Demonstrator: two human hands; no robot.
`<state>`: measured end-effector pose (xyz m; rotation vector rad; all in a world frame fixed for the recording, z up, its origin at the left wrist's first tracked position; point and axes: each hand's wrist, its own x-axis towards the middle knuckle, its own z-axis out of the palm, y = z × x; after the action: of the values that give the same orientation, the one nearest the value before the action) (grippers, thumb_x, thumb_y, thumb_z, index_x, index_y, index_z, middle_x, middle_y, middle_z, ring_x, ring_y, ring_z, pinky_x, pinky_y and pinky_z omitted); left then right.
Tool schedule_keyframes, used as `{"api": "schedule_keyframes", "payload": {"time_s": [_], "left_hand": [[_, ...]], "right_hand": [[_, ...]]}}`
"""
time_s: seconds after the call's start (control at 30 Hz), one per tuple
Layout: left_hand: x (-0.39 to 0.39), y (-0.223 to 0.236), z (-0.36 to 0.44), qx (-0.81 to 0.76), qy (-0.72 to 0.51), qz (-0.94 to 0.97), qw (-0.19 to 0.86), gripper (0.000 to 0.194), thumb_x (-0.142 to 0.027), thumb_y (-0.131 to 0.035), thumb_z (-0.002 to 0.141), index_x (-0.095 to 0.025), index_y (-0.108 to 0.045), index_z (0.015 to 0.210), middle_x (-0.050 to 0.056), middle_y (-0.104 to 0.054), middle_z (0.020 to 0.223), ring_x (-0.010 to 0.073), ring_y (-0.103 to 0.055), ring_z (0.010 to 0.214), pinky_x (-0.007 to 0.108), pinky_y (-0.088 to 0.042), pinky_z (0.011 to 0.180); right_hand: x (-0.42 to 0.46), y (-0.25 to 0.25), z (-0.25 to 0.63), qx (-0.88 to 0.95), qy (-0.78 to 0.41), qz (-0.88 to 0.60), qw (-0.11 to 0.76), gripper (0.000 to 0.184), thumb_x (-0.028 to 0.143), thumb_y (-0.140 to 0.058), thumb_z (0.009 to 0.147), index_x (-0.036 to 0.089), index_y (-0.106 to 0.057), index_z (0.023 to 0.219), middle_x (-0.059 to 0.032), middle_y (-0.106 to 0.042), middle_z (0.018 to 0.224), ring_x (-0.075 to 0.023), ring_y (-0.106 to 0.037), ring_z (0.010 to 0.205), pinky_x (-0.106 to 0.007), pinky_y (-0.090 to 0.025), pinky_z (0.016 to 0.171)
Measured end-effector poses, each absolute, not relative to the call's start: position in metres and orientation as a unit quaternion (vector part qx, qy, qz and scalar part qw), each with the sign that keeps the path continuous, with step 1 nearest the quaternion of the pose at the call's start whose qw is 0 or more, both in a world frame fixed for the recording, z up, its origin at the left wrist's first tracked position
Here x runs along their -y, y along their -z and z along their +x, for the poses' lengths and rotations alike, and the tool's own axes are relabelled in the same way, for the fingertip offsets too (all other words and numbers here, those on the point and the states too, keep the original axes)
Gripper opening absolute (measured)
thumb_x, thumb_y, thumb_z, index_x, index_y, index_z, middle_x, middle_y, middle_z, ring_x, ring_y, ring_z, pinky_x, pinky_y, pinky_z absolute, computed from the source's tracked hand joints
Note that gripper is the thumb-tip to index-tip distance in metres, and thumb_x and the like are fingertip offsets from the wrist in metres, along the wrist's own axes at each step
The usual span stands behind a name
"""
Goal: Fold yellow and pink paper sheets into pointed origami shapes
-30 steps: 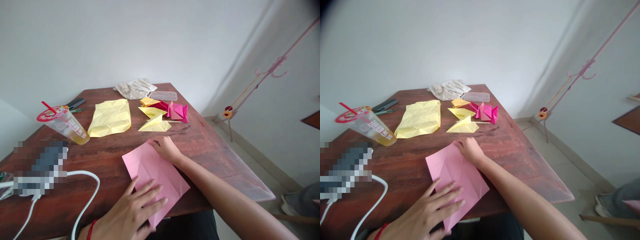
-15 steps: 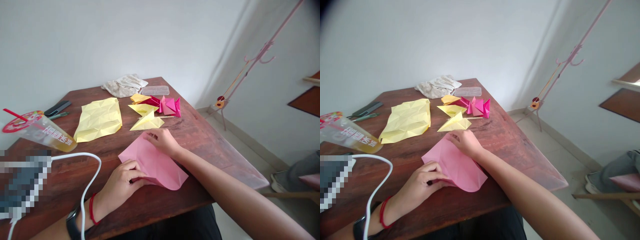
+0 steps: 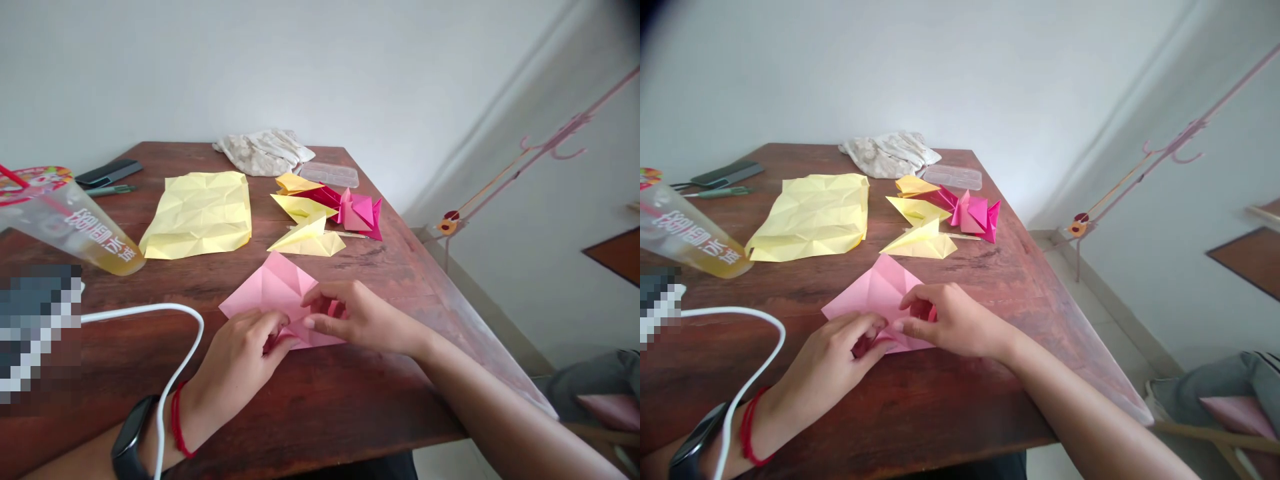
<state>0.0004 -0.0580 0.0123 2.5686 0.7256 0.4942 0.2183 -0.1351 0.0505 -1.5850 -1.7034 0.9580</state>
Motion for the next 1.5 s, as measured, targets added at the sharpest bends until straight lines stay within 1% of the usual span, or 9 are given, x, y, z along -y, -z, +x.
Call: {"api": "schedule_keyframes", "payload": {"time_s": [0.1,0.17,0.27,0.4,0.53,0.83,1.0,1.27,1.5], "left_hand": [[0.055,-0.01,-0.001,-0.27,-0.191,0.911,0.246,0.023,-0.016,-0.076,0.086,-0.022,-0.066,0.105,-0.003,-0.07,0.076,0.0169,-0.068,0.067,0.025,-0.047,0.059],[0.054,-0.007,-0.003,-0.264,-0.196,0.905,0.27,0.038,-0.015,-0.075,0.086,-0.024,-0.062,0.121,-0.005,-0.07,0.076,0.0154,-0.068,0.067,0.023,-0.049,0.059],[0.053,-0.003,-0.007,-0.236,-0.222,0.907,0.269,0.042,-0.017,-0.069,0.091,-0.025,-0.058,0.131,-0.005,-0.071,0.08,0.0145,-0.069,0.067,0.024,-0.052,0.064],[0.052,-0.001,-0.013,-0.205,-0.235,0.921,0.233,0.018,-0.02,-0.055,0.1,-0.024,-0.066,0.114,0.0,-0.073,0.091,0.0169,-0.071,0.077,0.028,-0.055,0.072],[0.049,0.001,-0.02,-0.191,-0.225,0.935,0.198,0.025,-0.018,-0.047,0.102,-0.025,-0.071,0.101,0.002,-0.073,0.092,0.0174,-0.07,0.079,0.028,-0.056,0.073],[0.049,0.012,-0.024,-0.175,-0.214,0.944,0.178,0.029,-0.019,-0.045,0.103,-0.026,-0.072,0.11,0.002,-0.069,0.086,0.0184,-0.066,0.071,0.031,-0.054,0.065],[0.049,0.009,-0.02,-0.181,-0.228,0.94,0.177,0.027,-0.024,-0.044,0.104,-0.025,-0.071,0.104,0.001,-0.065,0.079,0.0174,-0.063,0.067,0.031,-0.052,0.06],[0.051,0.007,-0.021,-0.17,-0.218,0.945,0.177,0.03,-0.022,-0.043,0.106,-0.023,-0.072,0.103,0.003,-0.068,0.085,0.0187,-0.064,0.074,0.032,-0.053,0.067],[0.049,0.0,-0.018,-0.178,-0.232,0.94,0.175,0.029,-0.027,-0.045,0.107,-0.022,-0.073,0.103,0.002,-0.069,0.091,0.0178,-0.065,0.079,0.031,-0.051,0.073]], "right_hand": [[0.134,-0.038,0.222,0.659,-0.366,-0.603,0.262,0.015,0.033,-0.073,0.089,0.018,-0.069,0.086,0.0009,-0.066,0.075,-0.012,-0.054,0.064,-0.024,-0.041,0.057],[0.133,-0.031,0.222,0.654,-0.356,-0.616,0.256,0.022,0.031,-0.067,0.093,0.018,-0.063,0.075,0.0022,-0.061,0.068,-0.0109,-0.049,0.06,-0.024,-0.037,0.055],[0.135,-0.02,0.22,0.625,-0.338,-0.651,0.267,0.025,0.032,-0.064,0.095,0.019,-0.062,0.074,0.0019,-0.06,0.067,-0.011,-0.049,0.058,-0.024,-0.036,0.053],[0.142,-0.01,0.213,0.598,-0.275,-0.696,0.287,0.009,0.029,-0.066,0.093,0.021,-0.067,0.096,0.0027,-0.063,0.066,-0.0118,-0.053,0.054,-0.023,-0.039,0.051],[0.146,-0.006,0.209,0.598,-0.242,-0.707,0.29,0.013,0.029,-0.063,0.095,0.023,-0.069,0.105,0.002,-0.067,0.067,-0.0123,-0.058,0.052,-0.023,-0.043,0.05],[0.145,-0.004,0.209,0.644,-0.238,-0.656,0.313,0.022,0.024,-0.056,0.101,0.027,-0.076,0.111,-0.0041,-0.079,0.099,-0.0174,-0.076,0.083,-0.025,-0.06,0.074],[0.146,-0.002,0.208,0.653,-0.225,-0.663,0.289,0.025,0.025,-0.054,0.103,0.027,-0.077,0.111,-0.0061,-0.079,0.102,-0.0193,-0.076,0.084,-0.027,-0.062,0.071],[0.146,-0.002,0.208,0.668,-0.205,-0.666,0.262,0.031,0.026,-0.047,0.105,0.024,-0.077,0.109,-0.0083,-0.077,0.093,-0.0191,-0.074,0.077,-0.026,-0.06,0.064],[0.146,-0.005,0.206,0.671,-0.201,-0.663,0.262,0.029,0.022,-0.048,0.105,0.02,-0.076,0.113,-0.0086,-0.076,0.097,-0.0186,-0.074,0.081,-0.027,-0.061,0.073]]}}
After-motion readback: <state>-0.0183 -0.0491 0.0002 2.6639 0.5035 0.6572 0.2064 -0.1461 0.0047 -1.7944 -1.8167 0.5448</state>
